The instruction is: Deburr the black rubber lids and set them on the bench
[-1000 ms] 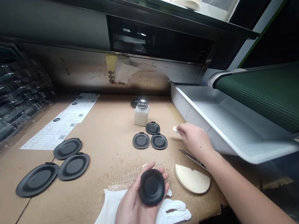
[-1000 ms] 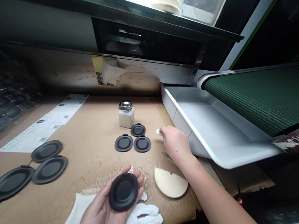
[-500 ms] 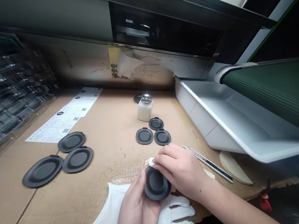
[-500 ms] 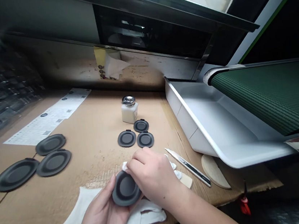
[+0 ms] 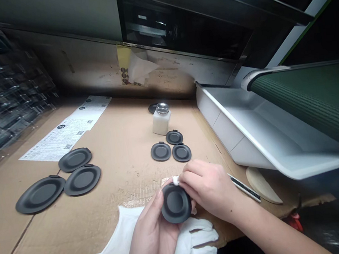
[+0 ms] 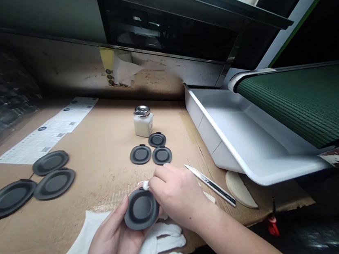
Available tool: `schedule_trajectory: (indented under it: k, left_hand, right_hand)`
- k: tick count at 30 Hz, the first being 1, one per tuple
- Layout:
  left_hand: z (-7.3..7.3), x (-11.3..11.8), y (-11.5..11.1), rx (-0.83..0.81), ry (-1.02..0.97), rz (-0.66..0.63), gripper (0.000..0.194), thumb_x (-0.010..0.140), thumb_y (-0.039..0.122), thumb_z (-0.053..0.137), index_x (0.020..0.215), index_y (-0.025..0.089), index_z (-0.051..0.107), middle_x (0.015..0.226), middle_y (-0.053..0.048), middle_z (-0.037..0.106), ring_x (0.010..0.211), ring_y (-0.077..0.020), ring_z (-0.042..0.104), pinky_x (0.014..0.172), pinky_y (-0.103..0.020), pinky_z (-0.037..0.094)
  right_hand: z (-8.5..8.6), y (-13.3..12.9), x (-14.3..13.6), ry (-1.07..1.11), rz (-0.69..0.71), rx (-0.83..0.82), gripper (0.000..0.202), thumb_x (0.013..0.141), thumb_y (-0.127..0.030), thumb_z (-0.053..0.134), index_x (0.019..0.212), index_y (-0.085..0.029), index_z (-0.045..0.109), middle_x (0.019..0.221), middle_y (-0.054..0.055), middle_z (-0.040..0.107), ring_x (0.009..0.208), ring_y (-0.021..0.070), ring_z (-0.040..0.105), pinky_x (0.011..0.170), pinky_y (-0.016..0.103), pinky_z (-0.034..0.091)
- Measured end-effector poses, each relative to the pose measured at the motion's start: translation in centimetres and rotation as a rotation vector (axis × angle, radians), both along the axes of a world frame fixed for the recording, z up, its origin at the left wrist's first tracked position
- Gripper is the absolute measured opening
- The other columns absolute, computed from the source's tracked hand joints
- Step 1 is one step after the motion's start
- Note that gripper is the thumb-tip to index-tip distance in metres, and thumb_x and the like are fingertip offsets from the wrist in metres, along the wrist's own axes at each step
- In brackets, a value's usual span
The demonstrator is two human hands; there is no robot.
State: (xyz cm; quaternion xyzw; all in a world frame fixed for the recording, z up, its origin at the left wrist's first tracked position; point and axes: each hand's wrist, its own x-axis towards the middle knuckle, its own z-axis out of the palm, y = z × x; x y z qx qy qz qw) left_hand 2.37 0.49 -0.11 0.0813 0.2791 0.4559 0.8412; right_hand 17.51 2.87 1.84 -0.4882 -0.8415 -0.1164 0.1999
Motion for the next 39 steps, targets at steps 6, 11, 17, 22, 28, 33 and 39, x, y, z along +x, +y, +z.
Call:
schedule_trajectory:
  k: [6,11,17,22,28,33,39]
  left_hand:
    - [0.4,0.0,0.0,-0.043,0.007,0.009,0.033,0.084,0.029,0.050,0.109,0.010,0.059,0.103,-0.018,0.065,0.103,-0.0325,0.058,0.090,-0.048,0.042]
    - [0.4,0.0,-0.3,0.071,0.025,0.003,0.020,0.084,0.029,0.049,0.093,0.016,0.061,0.101,-0.015,0.065,0.103,-0.0297,0.056,0.086,-0.045,0.043]
    - [-0.9,0.3,-1.4,0.411,0.328,-0.117,0.010,0.073,0.022,0.063,0.083,0.020,0.060,0.090,-0.007,0.064,0.077,-0.0212,0.060,0.072,-0.039,0.046]
    - [0.6,-0.5,-1.6,0.894,0.779,-0.087,0.006,0.072,0.016,0.058,0.074,0.018,0.064,0.078,-0.006,0.059,0.080,-0.0214,0.056,0.075,-0.033,0.042]
    - [6.4,-4.6,1.4,0.803,1.026,-0.060,0.003,0.073,0.019,0.061,0.072,0.021,0.064,0.075,-0.001,0.063,0.074,-0.0168,0.057,0.070,-0.026,0.044]
    - [8.2,-7.5,5.4,0.520,1.002,0.151,0.013,0.063,0.019,0.074,0.074,0.019,0.067,0.074,-0.001,0.066,0.070,-0.0128,0.057,0.058,-0.016,0.044]
    - [5.9,-6.7,4.1,0.247,0.657,0.232,0.016,0.072,0.009,0.063,0.085,0.019,0.060,0.074,-0.001,0.064,0.067,-0.0130,0.063,0.065,-0.028,0.054]
  right_hand:
    - [1.6,0.2,3.4,0.134,-0.079,0.038,0.019,0.089,-0.024,0.047,0.078,-0.018,0.061,0.074,0.002,0.059,0.068,0.0108,0.051,0.060,0.022,0.036]
    - [2.8,0.3,4.8,0.035,-0.161,0.087,0.019,0.090,-0.023,0.046,0.082,-0.018,0.062,0.078,0.003,0.060,0.074,0.0124,0.053,0.066,0.023,0.039]
    - [0.7,-0.5,5.8,-0.043,-0.198,0.074,0.022,0.092,-0.028,0.040,0.086,-0.020,0.061,0.085,0.003,0.060,0.081,0.0136,0.053,0.065,0.024,0.039]
    - [-1.4,-1.0,6.4,-0.022,-0.216,0.067,0.026,0.093,-0.030,0.035,0.084,-0.022,0.059,0.085,0.002,0.060,0.079,0.0144,0.054,0.059,0.024,0.038]
    - [-1.2,-2.3,6.8,0.143,-0.150,0.100,0.023,0.093,-0.029,0.038,0.086,-0.022,0.059,0.084,0.003,0.060,0.076,0.0142,0.054,0.065,0.024,0.039]
    - [-0.9,-2.5,7.0,0.163,-0.110,0.180,0.020,0.092,-0.024,0.040,0.086,-0.020,0.059,0.081,0.003,0.059,0.075,0.0143,0.053,0.067,0.025,0.038]
    - [-0.6,1.1,6.9,-0.070,-0.273,0.257,0.022,0.091,-0.020,0.042,0.078,-0.019,0.059,0.077,0.002,0.058,0.072,0.0143,0.048,0.058,0.026,0.030]
